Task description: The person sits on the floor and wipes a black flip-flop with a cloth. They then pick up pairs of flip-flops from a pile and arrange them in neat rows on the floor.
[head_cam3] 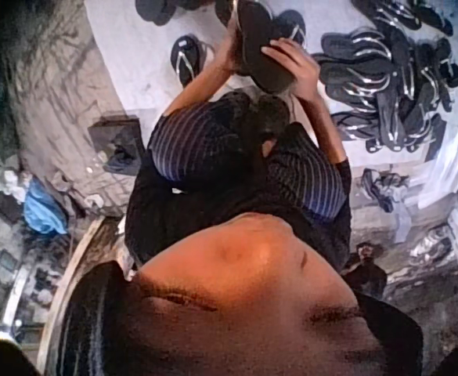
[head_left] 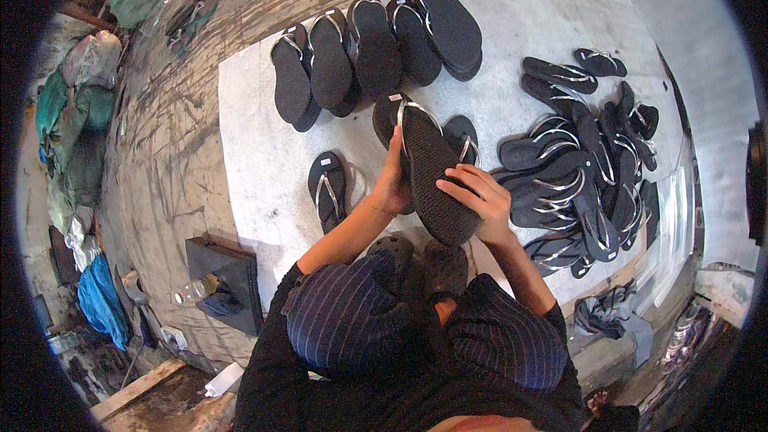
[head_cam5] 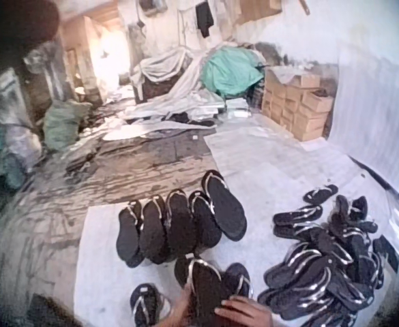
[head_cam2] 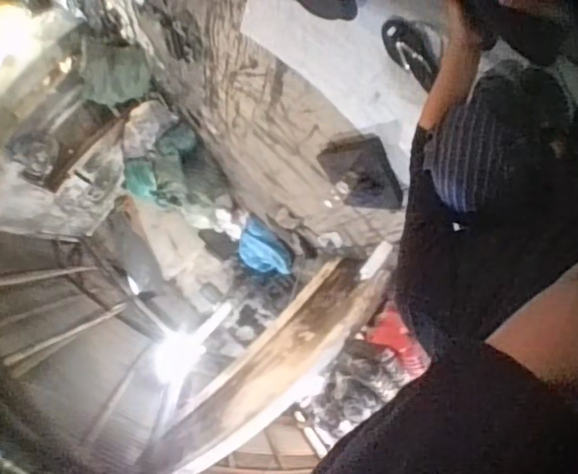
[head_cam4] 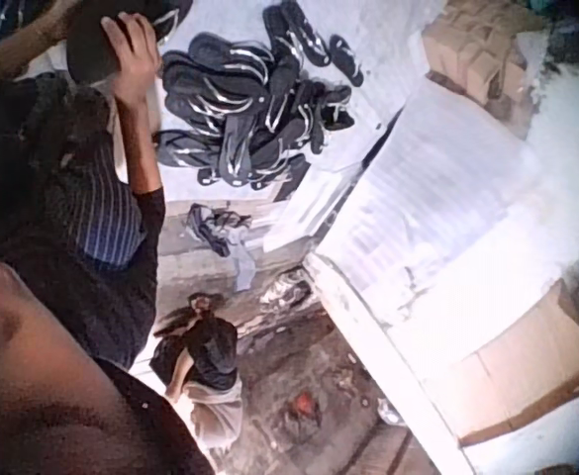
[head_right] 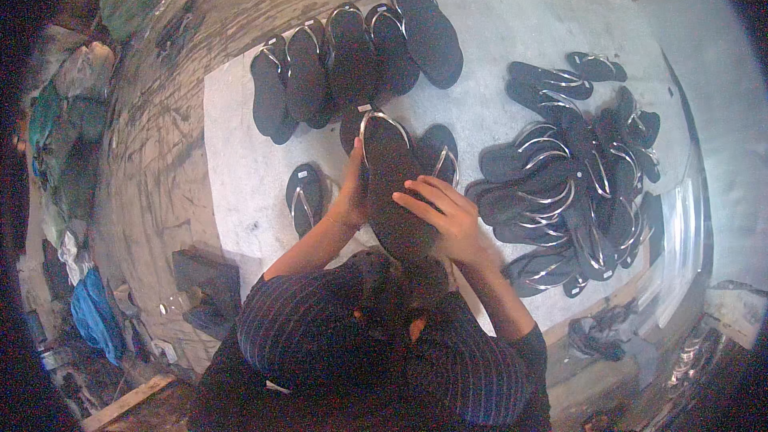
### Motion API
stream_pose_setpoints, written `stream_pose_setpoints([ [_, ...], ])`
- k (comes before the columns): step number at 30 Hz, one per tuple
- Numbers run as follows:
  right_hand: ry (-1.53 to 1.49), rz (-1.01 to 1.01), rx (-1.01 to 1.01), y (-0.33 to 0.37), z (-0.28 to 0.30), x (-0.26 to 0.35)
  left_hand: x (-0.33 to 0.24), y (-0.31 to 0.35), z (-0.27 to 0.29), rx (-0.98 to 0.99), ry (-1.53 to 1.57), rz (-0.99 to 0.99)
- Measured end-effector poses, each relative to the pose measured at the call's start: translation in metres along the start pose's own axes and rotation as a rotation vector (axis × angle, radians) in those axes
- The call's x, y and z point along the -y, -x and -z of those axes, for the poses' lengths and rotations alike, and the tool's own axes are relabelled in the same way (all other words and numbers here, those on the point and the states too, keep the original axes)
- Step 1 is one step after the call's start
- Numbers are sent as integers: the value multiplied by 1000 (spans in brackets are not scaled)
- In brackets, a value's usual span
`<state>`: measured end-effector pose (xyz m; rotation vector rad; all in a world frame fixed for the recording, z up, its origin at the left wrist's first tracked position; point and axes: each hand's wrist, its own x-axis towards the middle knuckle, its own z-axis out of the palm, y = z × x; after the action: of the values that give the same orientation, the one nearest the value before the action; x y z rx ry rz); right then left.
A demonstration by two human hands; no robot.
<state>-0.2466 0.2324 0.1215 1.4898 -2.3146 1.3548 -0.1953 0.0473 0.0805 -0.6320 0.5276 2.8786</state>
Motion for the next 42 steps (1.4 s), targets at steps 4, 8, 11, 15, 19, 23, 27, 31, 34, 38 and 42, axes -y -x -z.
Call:
stream_pose_setpoints([
  [4, -161, -252, -125, 4, -24, -5, 7, -3, 6, -139, -184, 8],
  [8, -476, -553, -281, 17, -54, -20, 18, -4, 12, -178, -173, 5],
  [11, -848, -684, -171, 36, -75, -31, 32, -10, 29, -215, -144, -51],
  [15, -1039, -776, -198, 47, -88, -35, 35, -8, 25, -222, -130, -96],
  [19, -896, -735, -188, 42, -94, -26, 21, -2, 26, -217, -151, -3],
  [23, -738, -855, -95, 35, -99, -26, 5, 5, 35, -121, -271, 68],
  [27, -452, -864, -16, 25, -98, -18, 1, 15, 28, -235, -359, 18],
  [31, -421, -671, -100, 15, -90, -14, -6, 20, 30, -251, -383, -54],
  [34, -404, -779, -47, 9, -89, -23, -13, 18, 50, -197, -330, -53],
  [38, -577, -799, 30, -9, -81, -15, -39, 27, 58, -145, -346, -108],
  [42, -733, -836, 67, 8, -74, -35, -125, 20, 86, -140, -462, -282],
])
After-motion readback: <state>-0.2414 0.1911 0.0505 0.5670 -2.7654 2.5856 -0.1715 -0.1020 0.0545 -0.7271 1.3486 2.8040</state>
